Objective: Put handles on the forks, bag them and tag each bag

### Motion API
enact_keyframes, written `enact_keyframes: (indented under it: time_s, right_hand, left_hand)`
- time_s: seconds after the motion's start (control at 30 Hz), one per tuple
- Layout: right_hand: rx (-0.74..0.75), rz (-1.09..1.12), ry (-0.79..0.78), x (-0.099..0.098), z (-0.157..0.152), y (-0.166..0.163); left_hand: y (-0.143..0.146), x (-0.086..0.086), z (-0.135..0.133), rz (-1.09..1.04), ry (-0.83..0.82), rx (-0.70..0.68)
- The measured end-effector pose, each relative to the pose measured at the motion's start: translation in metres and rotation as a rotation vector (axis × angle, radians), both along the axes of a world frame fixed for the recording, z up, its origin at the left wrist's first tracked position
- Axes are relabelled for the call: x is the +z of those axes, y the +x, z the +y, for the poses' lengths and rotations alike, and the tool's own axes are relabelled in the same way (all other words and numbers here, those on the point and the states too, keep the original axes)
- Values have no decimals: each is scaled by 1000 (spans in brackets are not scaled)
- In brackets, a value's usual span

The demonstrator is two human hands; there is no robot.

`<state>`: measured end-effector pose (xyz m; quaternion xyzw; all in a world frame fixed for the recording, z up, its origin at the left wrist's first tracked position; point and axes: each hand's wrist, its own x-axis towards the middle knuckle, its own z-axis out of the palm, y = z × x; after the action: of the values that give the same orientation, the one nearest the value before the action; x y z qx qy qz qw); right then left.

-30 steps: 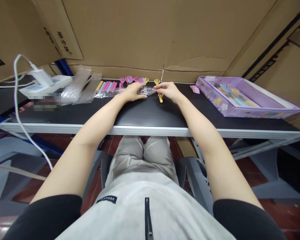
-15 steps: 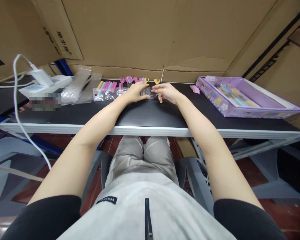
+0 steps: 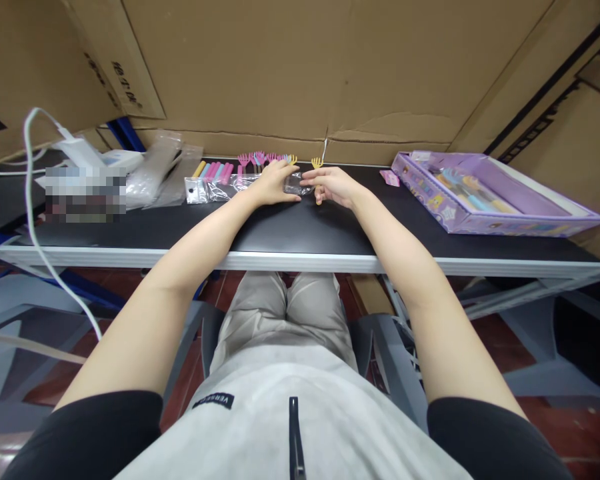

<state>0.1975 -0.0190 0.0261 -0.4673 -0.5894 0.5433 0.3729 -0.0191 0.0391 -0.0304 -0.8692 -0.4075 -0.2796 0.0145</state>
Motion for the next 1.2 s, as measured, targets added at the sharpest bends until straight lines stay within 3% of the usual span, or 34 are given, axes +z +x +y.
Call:
enact_keyframes:
  time_s: [0.5, 0.67, 1.0, 1.2]
  right_hand:
    - [-63, -79, 155, -8, 3, -8]
    - [-106, -62, 188, -7, 5, -8]
    - [-94, -20, 139, -6, 11, -2]
    - [-49, -30, 103, -5, 7, -4]
  left_hand:
    - [9, 15, -17, 29, -1, 4]
    - [8, 18, -25, 61, 20, 64]
    - [2, 21, -29, 16, 96, 180]
    - [5, 15, -23, 22, 98, 129]
